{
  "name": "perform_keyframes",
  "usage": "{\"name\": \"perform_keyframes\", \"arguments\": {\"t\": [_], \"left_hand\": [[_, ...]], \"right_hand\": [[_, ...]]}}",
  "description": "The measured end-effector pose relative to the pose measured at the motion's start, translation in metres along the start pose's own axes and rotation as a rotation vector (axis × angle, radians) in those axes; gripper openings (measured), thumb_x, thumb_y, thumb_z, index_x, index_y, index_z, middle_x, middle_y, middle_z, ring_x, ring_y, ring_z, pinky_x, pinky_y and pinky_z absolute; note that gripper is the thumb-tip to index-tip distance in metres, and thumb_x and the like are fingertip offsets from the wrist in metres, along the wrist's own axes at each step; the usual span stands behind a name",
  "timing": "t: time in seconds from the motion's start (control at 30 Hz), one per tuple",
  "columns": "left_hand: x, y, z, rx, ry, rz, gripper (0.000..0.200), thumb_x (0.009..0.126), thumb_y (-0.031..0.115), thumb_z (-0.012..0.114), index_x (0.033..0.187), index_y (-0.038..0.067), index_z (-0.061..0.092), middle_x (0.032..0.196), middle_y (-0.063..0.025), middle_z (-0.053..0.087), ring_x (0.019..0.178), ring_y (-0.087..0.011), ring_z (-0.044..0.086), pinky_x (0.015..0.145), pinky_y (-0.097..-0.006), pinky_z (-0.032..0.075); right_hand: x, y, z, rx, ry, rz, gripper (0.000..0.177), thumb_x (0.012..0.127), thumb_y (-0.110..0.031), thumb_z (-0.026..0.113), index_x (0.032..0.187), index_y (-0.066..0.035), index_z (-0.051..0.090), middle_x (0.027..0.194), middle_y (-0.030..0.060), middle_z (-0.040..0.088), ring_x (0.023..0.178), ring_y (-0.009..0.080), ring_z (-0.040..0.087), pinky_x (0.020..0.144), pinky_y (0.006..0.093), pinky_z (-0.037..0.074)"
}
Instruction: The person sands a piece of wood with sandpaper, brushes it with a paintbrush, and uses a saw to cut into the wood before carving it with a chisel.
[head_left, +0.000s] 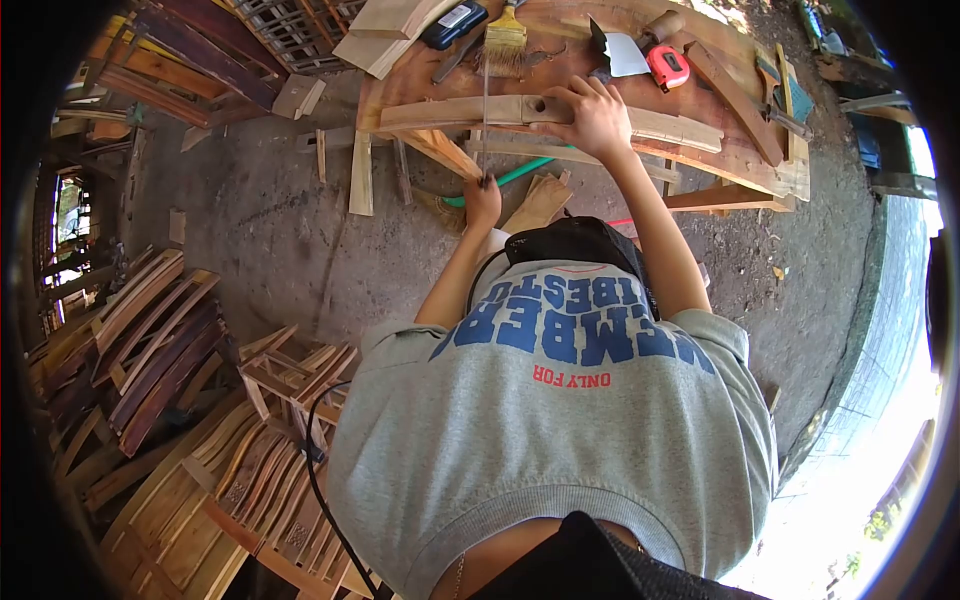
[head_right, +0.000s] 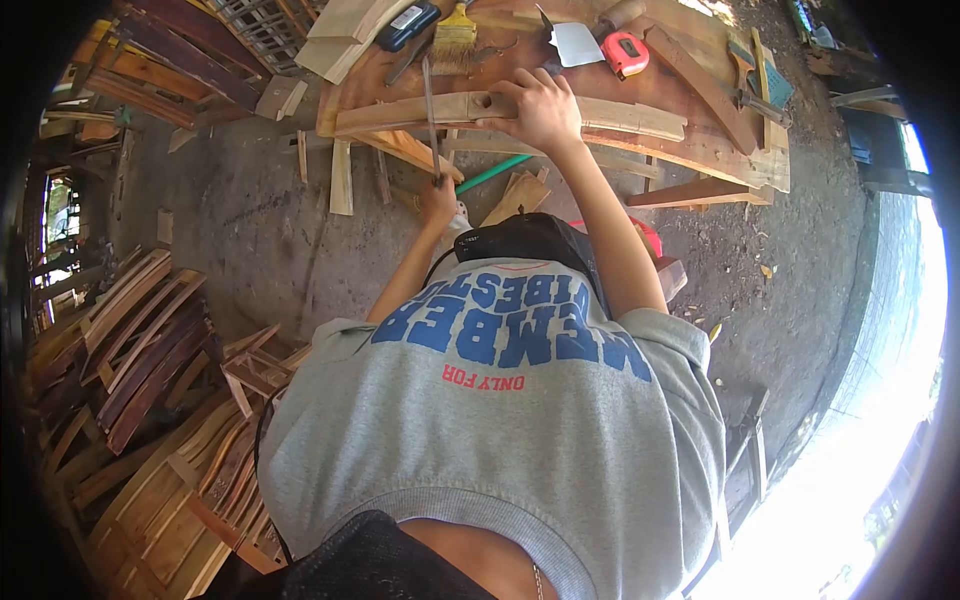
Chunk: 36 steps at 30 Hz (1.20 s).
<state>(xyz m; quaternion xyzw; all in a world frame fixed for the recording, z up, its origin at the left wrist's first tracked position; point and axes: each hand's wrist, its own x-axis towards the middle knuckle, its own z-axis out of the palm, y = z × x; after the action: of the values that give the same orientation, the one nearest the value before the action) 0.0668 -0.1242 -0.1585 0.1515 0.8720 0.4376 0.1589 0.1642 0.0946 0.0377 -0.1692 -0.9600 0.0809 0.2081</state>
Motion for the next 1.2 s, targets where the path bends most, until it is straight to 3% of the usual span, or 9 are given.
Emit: {"name": "perform_keyframes", "arguments": {"t": [0.07,0.17,0.27,0.47,0.67,0.7,0.8,1.1,1.2], "left_hand": [[-0.027,-0.019,-0.005,0.167,0.151,0.178,0.037,0.091,0.029,0.051,0.071,-0.003,0.058,0.066,-0.0185,0.060,0.066,-0.0277,0.063,0.059,-0.0428,0.045],[-0.033,-0.020,-0.023,-0.073,-0.158,0.010,0.034,0.090,0.027,0.051,0.077,-0.004,0.057,0.068,-0.0186,0.060,0.065,-0.0279,0.060,0.060,-0.0428,0.044],[0.000,0.044,-0.026,0.028,-0.039,0.046,0.036,0.090,0.026,0.055,0.076,-0.008,0.060,0.068,-0.0260,0.060,0.068,-0.0454,0.059,0.059,-0.0469,0.043],[0.015,0.035,-0.016,0.013,-0.024,0.105,0.040,0.090,0.026,0.055,0.071,-0.009,0.059,0.064,-0.0278,0.058,0.068,-0.0467,0.059,0.059,-0.0491,0.043],[-0.034,-0.040,-0.011,-0.061,-0.124,0.043,0.034,0.091,0.020,0.055,0.074,-0.009,0.060,0.067,-0.0270,0.061,0.069,-0.0450,0.061,0.058,-0.0480,0.043],[-0.029,-0.027,-0.004,-0.184,0.154,0.196,0.037,0.092,0.023,0.053,0.074,-0.008,0.061,0.067,-0.0270,0.061,0.070,-0.0461,0.061,0.059,-0.0469,0.045],[-0.004,0.063,-0.037,0.087,-0.005,0.026,0.037,0.092,0.025,0.053,0.078,-0.009,0.061,0.070,-0.0271,0.062,0.071,-0.0456,0.062,0.062,-0.0459,0.047],[-0.022,-0.066,0.003,-0.250,-0.083,0.046,0.029,0.091,0.020,0.053,0.086,-0.007,0.060,0.069,-0.0262,0.059,0.071,-0.0424,0.062,0.058,-0.0459,0.044],[-0.021,0.030,-0.027,0.008,-0.039,-0.006,0.031,0.088,0.023,0.054,0.076,-0.005,0.057,0.063,-0.0200,0.058,0.063,-0.0332,0.060,0.056,-0.0422,0.044]], "right_hand": [[0.003,0.001,-0.001,-0.008,0.009,-0.002,0.048,0.070,-0.061,0.067,0.101,-0.025,0.068,0.095,-0.0024,0.059,0.094,0.0190,0.058,0.083,0.0354,0.045],[0.001,-0.001,-0.001,-0.031,-0.009,0.001,0.048,0.070,-0.061,0.067,0.100,-0.024,0.068,0.095,-0.0027,0.060,0.094,0.0186,0.058,0.083,0.0356,0.045],[0.002,-0.004,-0.002,0.023,0.013,-0.028,0.049,0.068,-0.057,0.071,0.102,-0.021,0.068,0.095,-0.0008,0.060,0.095,0.0208,0.059,0.084,0.0361,0.046],[0.002,-0.005,0.002,0.003,0.025,-0.032,0.049,0.069,-0.061,0.068,0.101,-0.023,0.069,0.096,-0.0023,0.060,0.095,0.0186,0.058,0.083,0.0357,0.045],[0.006,-0.003,0.004,-0.024,0.001,0.032,0.051,0.068,-0.058,0.071,0.102,-0.021,0.069,0.096,-0.0010,0.061,0.096,0.0203,0.059,0.083,0.0363,0.046],[0.005,-0.002,0.005,-0.018,0.020,0.013,0.049,0.068,-0.059,0.070,0.100,-0.022,0.069,0.095,-0.0017,0.060,0.095,0.0196,0.058,0.083,0.0364,0.045],[0.003,-0.006,0.004,0.000,0.028,-0.004,0.048,0.067,-0.060,0.070,0.097,-0.023,0.070,0.094,-0.0024,0.060,0.094,0.0188,0.058,0.082,0.0367,0.045],[0.005,-0.005,0.009,-0.033,0.069,-0.004,0.048,0.067,-0.060,0.070,0.097,-0.023,0.070,0.095,-0.0025,0.061,0.094,0.0191,0.058,0.081,0.0366,0.046],[0.003,-0.004,0.012,-0.037,0.072,-0.022,0.048,0.067,-0.060,0.070,0.098,-0.024,0.070,0.095,-0.0025,0.061,0.094,0.0190,0.059,0.081,0.0361,0.046]]}}
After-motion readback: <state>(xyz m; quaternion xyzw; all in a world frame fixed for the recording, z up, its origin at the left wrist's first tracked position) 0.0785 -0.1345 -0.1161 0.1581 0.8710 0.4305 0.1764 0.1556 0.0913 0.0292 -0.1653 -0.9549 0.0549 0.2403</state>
